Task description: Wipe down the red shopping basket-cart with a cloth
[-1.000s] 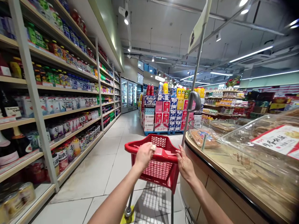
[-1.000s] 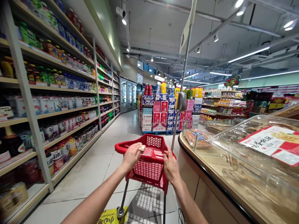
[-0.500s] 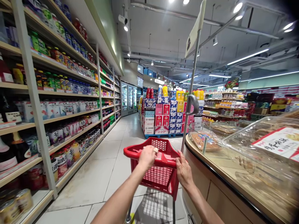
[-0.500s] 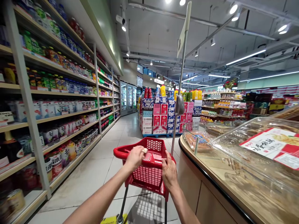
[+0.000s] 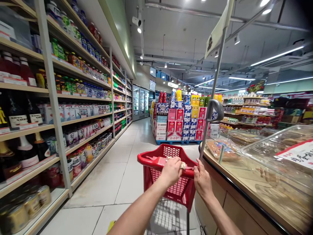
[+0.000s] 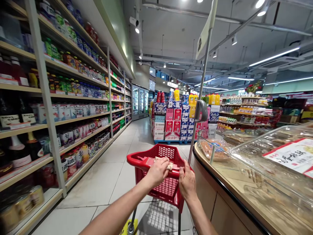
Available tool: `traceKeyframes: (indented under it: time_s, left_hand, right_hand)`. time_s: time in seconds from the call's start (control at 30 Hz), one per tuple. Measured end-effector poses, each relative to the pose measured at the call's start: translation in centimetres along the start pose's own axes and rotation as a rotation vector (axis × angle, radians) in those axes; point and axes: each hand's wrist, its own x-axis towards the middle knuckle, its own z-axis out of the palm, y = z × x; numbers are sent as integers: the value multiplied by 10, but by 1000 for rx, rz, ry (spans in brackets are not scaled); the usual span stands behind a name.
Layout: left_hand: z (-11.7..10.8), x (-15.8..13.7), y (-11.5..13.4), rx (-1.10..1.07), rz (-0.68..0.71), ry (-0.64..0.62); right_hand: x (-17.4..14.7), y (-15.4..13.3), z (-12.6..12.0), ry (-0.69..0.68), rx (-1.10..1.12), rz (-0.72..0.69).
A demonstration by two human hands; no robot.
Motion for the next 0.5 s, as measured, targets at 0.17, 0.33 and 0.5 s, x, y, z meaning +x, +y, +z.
traceKeyframes:
  time_s: [0.17, 0.33, 0.5]
  left_hand:
    - [-7, -2, -20, 33, -96, 47]
    - [11, -3, 7, 21, 83, -1]
    - [-1, -2, -12, 35, -42, 58]
  right_hand:
    - [4, -5, 2, -51, -83, -27]
    - [6, -20, 13, -69, -74, -27]
    - [7, -19, 7, -52, -13, 30]
